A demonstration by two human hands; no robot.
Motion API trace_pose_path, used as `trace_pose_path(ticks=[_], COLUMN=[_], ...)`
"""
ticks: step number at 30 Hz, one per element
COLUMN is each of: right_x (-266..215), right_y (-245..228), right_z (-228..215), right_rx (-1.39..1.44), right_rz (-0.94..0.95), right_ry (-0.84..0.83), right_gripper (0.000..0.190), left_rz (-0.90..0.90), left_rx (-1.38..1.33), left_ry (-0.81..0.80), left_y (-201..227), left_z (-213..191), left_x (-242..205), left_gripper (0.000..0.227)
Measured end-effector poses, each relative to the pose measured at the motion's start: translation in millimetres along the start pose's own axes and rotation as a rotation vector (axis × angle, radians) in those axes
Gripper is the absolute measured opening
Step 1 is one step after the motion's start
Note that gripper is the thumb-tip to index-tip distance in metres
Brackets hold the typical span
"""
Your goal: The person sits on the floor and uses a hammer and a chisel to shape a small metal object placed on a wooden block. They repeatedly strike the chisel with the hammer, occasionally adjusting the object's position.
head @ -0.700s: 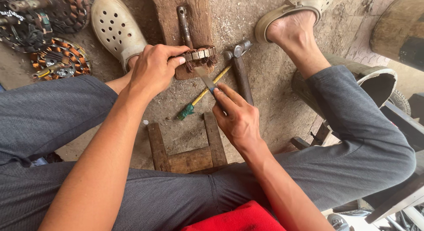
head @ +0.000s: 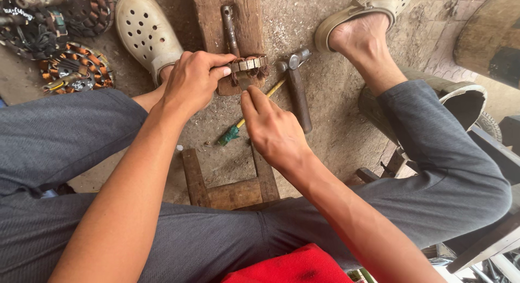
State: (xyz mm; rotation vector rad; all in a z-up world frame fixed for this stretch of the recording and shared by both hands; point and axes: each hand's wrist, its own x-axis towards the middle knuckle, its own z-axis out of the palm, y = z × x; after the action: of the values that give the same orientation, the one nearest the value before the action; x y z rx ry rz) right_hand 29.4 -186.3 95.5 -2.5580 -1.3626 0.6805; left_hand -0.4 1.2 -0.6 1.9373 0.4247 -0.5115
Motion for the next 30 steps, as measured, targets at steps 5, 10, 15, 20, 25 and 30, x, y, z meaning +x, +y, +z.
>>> trace_pose_path(ticks=[5,10,15,20,25,30], right_x=[12.8,26.3,28.7,30.7,26.4,-14.2], right_y=[-3.6,-4.4,-8.9,-5.2,-2.2,77.0], right_z=[7.5,2.7,-1.3,-12.2,-10.2,51.3], right_rx=[-0.241,-0.094,-0.104,-0.032,0.168,1.024], right_rz=[-0.074,-0.004,-0.013,-0.031,-0.019,0.508], right_ry=[-0.049,-0.040,0.116,0.045,0.065,0.439], right_gripper=[0.024,0.028,0.017,0.014,0.016,0.050], left_rz=[0.072,0.503,0.510,0.573,0.604,0.638], left_rx=[0.094,0.402,0.499,0.452,0.488,0.458], left_ry=[-0.027,-0.014,-0.101,-0.133,-0.154,-0.179], left_y=[-5.9,8.2,4.3,-5.7,-3.5,1.4], left_z=[7.6,16.0,13.1,13.9,12.7,9.2], left_x=[0.5,-8.1,-9.3,12.4,18.0,17.1], left_gripper=[0.034,0.068,0.061,0.057,0.055,0.049])
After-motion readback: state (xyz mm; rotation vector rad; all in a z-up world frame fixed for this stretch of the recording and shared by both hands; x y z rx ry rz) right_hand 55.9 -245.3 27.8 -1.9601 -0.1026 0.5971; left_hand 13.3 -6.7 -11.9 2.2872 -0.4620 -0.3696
